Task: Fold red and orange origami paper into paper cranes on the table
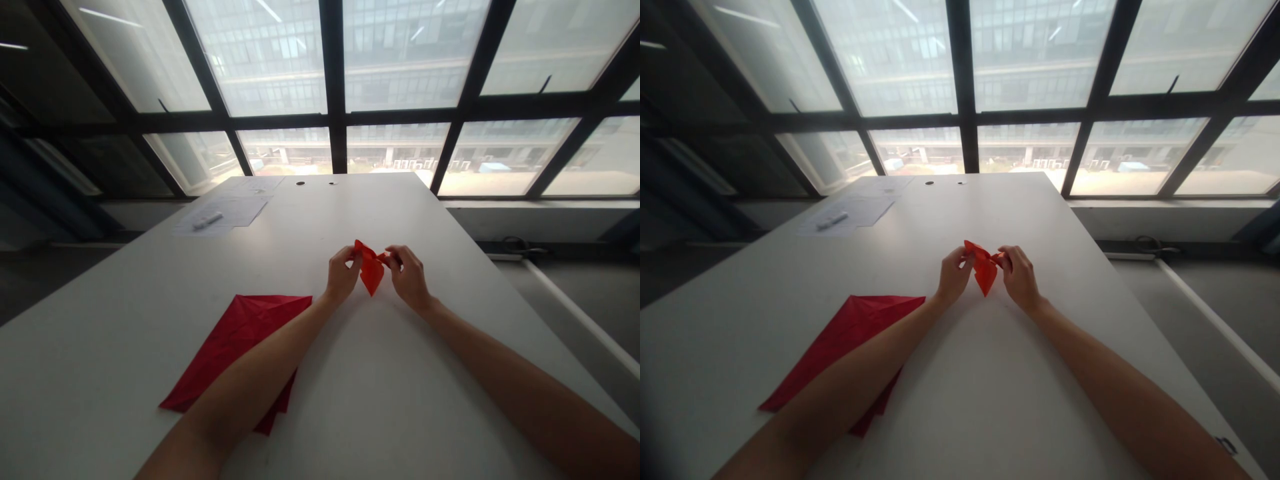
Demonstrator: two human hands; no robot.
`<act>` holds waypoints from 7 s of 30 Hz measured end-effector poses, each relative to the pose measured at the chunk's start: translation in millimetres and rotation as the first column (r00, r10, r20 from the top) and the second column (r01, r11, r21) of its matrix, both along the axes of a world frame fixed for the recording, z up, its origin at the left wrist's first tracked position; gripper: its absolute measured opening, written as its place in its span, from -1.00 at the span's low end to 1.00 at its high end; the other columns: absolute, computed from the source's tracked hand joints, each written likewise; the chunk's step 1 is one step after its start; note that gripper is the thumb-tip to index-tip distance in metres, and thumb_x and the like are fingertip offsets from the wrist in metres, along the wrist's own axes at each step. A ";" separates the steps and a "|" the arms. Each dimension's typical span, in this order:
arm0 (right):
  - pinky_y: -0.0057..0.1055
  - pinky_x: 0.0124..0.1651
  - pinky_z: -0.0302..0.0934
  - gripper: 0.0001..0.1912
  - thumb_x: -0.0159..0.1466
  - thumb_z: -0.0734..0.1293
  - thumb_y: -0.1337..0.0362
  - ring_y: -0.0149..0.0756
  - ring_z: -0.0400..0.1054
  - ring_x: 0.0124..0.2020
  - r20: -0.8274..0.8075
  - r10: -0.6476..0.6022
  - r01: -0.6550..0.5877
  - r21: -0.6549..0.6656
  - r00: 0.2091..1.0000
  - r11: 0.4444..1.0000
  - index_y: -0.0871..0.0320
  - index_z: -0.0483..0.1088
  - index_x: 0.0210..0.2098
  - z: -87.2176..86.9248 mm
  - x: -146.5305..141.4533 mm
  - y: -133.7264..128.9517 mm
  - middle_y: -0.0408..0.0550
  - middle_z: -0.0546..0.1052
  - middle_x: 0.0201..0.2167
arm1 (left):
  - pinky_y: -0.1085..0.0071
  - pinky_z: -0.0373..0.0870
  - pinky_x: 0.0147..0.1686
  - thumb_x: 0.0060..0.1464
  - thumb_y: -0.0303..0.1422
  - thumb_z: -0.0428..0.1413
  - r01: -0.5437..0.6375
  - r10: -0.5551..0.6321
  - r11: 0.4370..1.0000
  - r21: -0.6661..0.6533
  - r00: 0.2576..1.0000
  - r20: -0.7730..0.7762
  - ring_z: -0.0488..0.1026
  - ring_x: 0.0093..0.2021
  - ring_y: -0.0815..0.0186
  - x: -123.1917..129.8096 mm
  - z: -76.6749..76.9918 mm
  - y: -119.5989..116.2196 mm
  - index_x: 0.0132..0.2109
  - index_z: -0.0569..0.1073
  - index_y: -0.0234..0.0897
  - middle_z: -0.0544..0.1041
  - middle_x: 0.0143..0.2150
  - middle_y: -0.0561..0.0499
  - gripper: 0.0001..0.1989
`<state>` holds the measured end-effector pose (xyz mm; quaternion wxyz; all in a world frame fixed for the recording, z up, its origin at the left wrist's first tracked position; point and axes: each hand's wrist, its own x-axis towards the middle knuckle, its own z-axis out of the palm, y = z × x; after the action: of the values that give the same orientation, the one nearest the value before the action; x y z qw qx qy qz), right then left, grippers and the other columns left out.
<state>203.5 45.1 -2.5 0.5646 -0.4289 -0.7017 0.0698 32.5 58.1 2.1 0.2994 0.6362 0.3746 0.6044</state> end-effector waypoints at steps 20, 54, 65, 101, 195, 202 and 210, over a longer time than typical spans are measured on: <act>-0.38 -0.39 0.25 -0.53 0.16 0.35 -0.14 -0.20 0.47 -0.37 -0.522 -0.052 -0.259 -0.505 0.851 0.824 0.18 0.52 -0.31 1.4 -9.7 2.7 -0.01 0.58 -0.44 | 0.36 0.38 -0.21 0.16 -0.19 0.14 -0.084 0.077 0.993 0.080 0.993 0.090 0.49 -0.24 0.26 -2.9 5.4 -5.8 -0.20 0.55 -0.21 0.57 -0.24 -0.04 -0.79; -0.41 -0.48 0.38 -0.76 0.17 0.37 0.17 -0.34 0.44 -0.55 -0.713 -0.092 -0.044 -0.170 0.695 0.984 0.13 0.29 -0.25 10.9 0.2 14.5 -0.18 0.52 -0.50 | 0.22 0.48 -0.20 -0.15 -0.24 0.38 0.336 -0.179 0.871 -0.359 0.897 0.405 0.50 -0.28 0.26 12.1 -3.9 -2.3 0.00 0.39 -0.29 0.50 -0.26 -0.05 -0.43; -0.32 -0.35 0.48 -0.73 0.12 0.43 0.20 -0.31 0.50 -0.46 -0.734 -0.078 -0.140 -0.231 0.675 0.963 0.22 0.44 -0.25 -4.5 -2.8 16.5 -0.08 0.57 -0.43 | 0.35 0.45 -0.23 0.04 -0.33 0.21 0.327 0.015 0.857 -0.400 0.758 0.652 0.49 -0.29 0.35 1.2 -4.2 7.4 -0.10 0.38 -0.22 0.50 -0.20 -0.03 -0.73; -0.27 -0.24 0.46 -0.75 -0.01 0.47 0.30 -0.31 0.48 -0.45 -0.770 -0.102 -0.116 -0.223 0.630 0.968 0.17 0.34 -0.38 -9.6 -4.9 20.5 -0.21 0.51 -0.53 | 0.50 0.22 -0.49 -0.05 -0.16 0.31 0.333 -0.056 0.828 -0.452 0.851 0.523 0.29 -0.53 0.51 10.2 -5.4 1.7 -0.34 0.48 -0.38 0.42 -0.47 0.04 -0.66; -0.52 -0.62 0.18 -0.69 0.15 0.34 0.08 -0.39 0.28 -0.59 -0.378 -0.181 0.018 -0.396 0.908 0.918 0.23 0.45 -0.51 23.9 31.4 25.0 -0.13 0.45 -0.61 | 0.13 0.49 -0.09 -0.05 -0.38 0.33 0.422 -0.115 0.778 -0.466 0.825 0.554 0.53 -0.15 0.22 0.1 0.9 4.5 0.14 0.15 -0.12 0.47 -0.06 -0.11 -0.31; -0.47 -0.55 0.21 -0.68 0.15 0.35 0.09 -0.23 0.39 -0.48 -0.235 -0.231 0.116 -0.420 0.944 0.900 0.26 0.52 -0.46 17.7 51.0 34.2 -0.07 0.52 -0.59 | 0.23 0.54 -0.20 -0.16 -0.51 0.34 0.278 -0.204 0.885 -0.373 0.953 0.225 0.54 -0.22 0.23 7.0 -5.4 2.1 0.13 0.29 -0.18 0.45 0.04 -0.17 -0.32; -0.43 -0.61 0.25 -0.66 -0.03 0.54 0.15 -0.24 0.40 -0.57 -0.292 -0.097 -0.103 -0.600 0.952 0.794 0.31 0.57 -0.38 37.5 87.9 41.3 0.03 0.56 -0.57 | 0.40 0.49 -0.38 -0.11 -0.52 0.26 0.258 -0.187 0.882 -0.395 0.960 0.209 0.49 -0.41 0.42 3.0 -7.2 4.7 0.32 0.14 0.00 0.41 0.06 -0.16 -0.13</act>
<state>291.4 86.4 35.0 0.4987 -0.5699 -0.5459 0.3585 35.5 62.8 -5.1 0.5261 0.5440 0.3936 0.5219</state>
